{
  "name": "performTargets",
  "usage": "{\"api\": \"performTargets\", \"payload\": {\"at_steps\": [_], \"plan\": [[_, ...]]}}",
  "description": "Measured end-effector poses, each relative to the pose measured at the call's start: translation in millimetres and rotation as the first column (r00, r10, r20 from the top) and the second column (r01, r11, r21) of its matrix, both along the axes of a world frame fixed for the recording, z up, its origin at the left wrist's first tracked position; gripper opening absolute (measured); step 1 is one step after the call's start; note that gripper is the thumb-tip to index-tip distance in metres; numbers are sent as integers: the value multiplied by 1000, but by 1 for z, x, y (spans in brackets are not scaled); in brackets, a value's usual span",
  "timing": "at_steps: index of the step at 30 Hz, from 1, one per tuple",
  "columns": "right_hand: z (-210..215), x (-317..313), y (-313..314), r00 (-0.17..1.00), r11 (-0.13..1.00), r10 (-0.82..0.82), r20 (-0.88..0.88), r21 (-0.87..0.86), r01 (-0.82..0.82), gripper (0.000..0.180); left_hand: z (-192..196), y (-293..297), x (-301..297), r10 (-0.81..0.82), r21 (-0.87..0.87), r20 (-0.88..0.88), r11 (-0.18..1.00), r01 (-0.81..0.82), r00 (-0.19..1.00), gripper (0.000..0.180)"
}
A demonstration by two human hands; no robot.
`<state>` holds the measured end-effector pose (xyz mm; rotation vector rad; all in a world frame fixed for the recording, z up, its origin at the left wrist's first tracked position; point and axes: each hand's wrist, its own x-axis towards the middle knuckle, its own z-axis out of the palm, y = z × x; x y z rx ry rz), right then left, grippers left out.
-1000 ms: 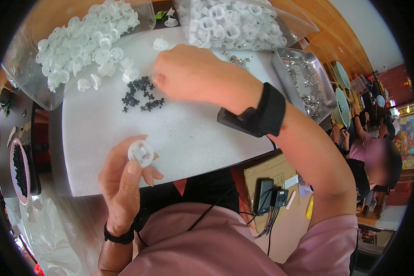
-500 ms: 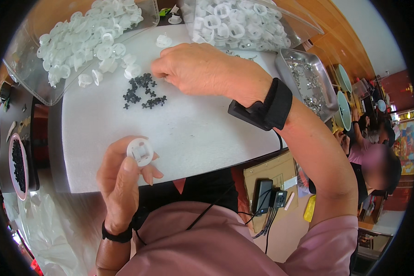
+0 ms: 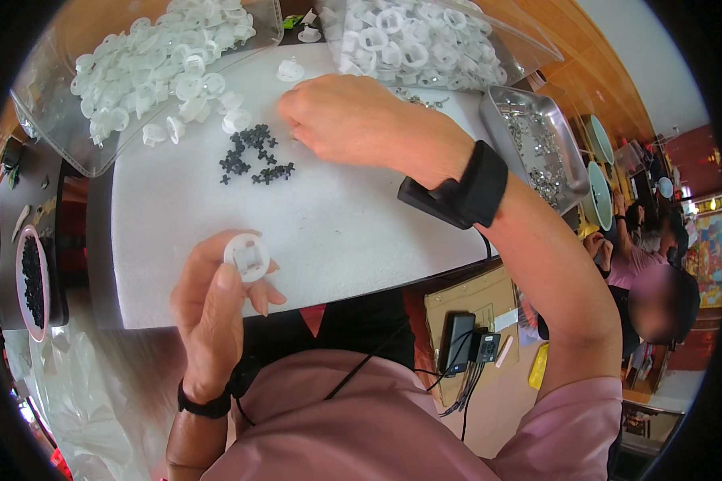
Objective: Manually assembling small plastic and metal components into a white circular housing.
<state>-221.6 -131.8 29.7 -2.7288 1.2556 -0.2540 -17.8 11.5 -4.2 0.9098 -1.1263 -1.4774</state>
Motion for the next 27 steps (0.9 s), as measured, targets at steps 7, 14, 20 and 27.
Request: {"api": "performTargets", "payload": {"at_steps": [7,14,20,27], "plan": [[43,14,58,905,844,-207,371,536,-26,12,-4,0,4,-32,-4,-68,999,32,997,40],[39,35,92,842,756,-336,423,653,-26,11,0,1,2,-16,69,-102,997,23,995,37],[16,39,105,839,957,-70,539,274,-97,7,-2,0,5,-30,8,-102,1000,30,994,37],[17,38,125,941,995,20,337,86,-52,11,-1,-1,4,20,28,-116,999,-17,993,36]]}}
